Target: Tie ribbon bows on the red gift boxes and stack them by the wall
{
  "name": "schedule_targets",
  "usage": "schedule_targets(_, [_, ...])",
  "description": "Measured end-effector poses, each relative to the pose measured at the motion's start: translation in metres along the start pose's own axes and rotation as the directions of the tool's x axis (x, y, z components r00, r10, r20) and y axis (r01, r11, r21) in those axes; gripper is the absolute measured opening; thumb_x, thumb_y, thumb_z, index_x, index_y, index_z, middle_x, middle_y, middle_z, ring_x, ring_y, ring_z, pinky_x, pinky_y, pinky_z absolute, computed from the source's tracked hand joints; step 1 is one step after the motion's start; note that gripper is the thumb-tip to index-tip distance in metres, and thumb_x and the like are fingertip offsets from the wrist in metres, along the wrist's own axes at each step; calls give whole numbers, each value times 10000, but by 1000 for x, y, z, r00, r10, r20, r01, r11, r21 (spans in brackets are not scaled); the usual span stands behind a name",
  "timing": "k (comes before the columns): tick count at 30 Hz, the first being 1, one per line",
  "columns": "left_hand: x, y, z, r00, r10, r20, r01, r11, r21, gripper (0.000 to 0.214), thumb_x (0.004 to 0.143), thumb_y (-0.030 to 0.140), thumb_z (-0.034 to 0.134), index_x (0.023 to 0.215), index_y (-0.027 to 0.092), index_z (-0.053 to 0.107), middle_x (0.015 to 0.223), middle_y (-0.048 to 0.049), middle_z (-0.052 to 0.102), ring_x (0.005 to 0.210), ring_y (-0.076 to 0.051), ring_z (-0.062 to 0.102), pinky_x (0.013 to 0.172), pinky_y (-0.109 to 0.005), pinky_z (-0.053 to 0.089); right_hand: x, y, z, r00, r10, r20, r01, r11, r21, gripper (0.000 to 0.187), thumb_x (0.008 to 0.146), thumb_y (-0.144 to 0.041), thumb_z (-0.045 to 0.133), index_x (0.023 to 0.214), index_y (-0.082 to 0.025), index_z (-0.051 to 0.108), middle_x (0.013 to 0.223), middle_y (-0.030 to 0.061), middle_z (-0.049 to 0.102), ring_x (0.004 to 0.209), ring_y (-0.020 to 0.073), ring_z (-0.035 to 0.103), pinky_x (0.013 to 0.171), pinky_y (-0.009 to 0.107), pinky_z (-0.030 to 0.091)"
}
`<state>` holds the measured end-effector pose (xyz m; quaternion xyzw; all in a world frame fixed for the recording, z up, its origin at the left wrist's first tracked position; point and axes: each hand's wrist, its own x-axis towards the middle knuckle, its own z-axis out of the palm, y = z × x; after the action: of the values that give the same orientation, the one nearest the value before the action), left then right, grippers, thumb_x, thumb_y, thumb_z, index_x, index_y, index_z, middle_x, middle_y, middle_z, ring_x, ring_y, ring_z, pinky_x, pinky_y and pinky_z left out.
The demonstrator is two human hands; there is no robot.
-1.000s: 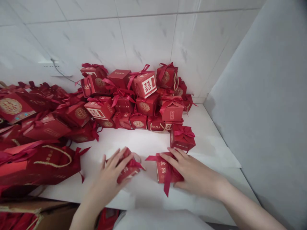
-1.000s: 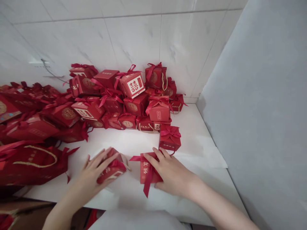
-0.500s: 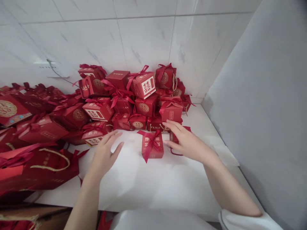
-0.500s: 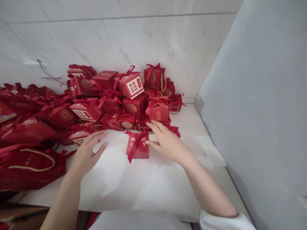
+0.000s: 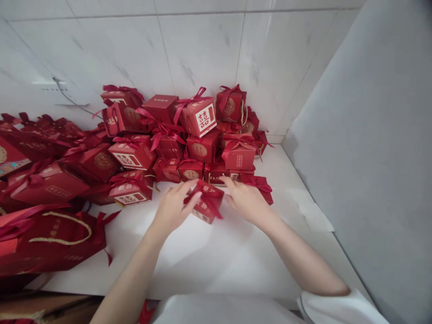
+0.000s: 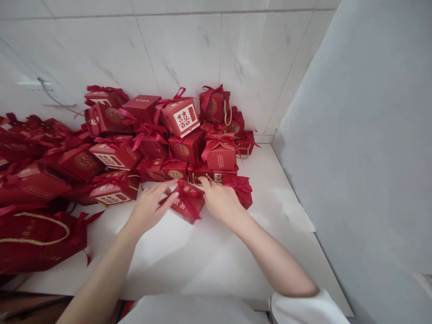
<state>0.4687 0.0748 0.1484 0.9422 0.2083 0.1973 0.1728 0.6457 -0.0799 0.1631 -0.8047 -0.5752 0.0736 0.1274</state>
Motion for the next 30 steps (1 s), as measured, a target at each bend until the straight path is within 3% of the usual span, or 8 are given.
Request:
schedule_targets(2, [-2,0,-5,984,-71,-160,78,996,36,343,963,380,512,1250,210,594,833,-15,648,752,-169,610,785,-310,482,1,3,-3,996,51,-76,-52,998,-16,438,948,-146,424,1384,-174,450,1219,148,642,1043,304,648,775,393,519])
schedule_targets(5, [-8,2,-12,959,-63,-275,69,998,10,268,955,349,527,1157,205,631,820,-12,612,753,-159,592,758,-287,479,-1,6,-8,995,-5,-98,11,998,65,340,979,-177,414,1298,-195,531,1235,105,637,1107,281,619,828,397,524])
schedule_targets(9, [-20,12,-6,986,11,-164,-15,1000,-24,326,927,370,577,1213,212,588,1117,-69,607,1053,-211,595,950,-349,475,-2,6,-1,986,-151,-65,160,968,194,273,1005,-223,427,1225,-208,589,1230,75,634,1120,241,606,902,389,518])
schedule_targets(14, [-32,8,21,997,-68,39,73,985,-154,705,863,299,635,1479,238,300,1452,-125,418,1306,-263,475,1067,-417,443,-4,4,15,980,-198,-27,197,940,278,321,988,-261,499,1297,-194,557,1412,109,496,1166,247,599,981,391,498])
schedule_targets(20, [-21,-24,14,978,-179,-108,151,962,-226,602,821,37,425,1389,237,434,1341,-89,524,1153,-207,601,997,-391,495,-11,4,3,976,-217,27,190,902,387,270,998,-302,485,1247,-256,576,1110,44,684,975,217,674,825,352,540])
schedule_targets(24, [-11,-17,4,962,-119,-246,92,989,-116,368,899,139,470,1242,226,571,1254,-71,584,1197,-227,557,1060,-408,441,1,4,5,974,-185,-135,220,919,329,259,1009,-302,453,1208,-226,601,1260,81,616,1163,239,589,968,401,487])
schedule_targets(28, [-5,-9,16,988,-104,-113,88,987,-136,511,884,358,614,1360,239,470,1328,-92,551,1217,-262,551,1030,-422,463,16,4,21,982,-137,-128,178,900,398,461,999,-390,472,1416,-197,429,1476,131,439,1357,265,440,1095,440,402])
schedule_targets(30, [-2,-14,24,992,-123,-26,114,967,-228,581,876,351,618,1407,239,410,1337,-103,550,1221,-262,557,991,-412,491,17,5,27,991,-124,-46,131,879,458,561,995,-419,477,1488,-209,314,1408,138,515,1282,270,522,1033,443,460])
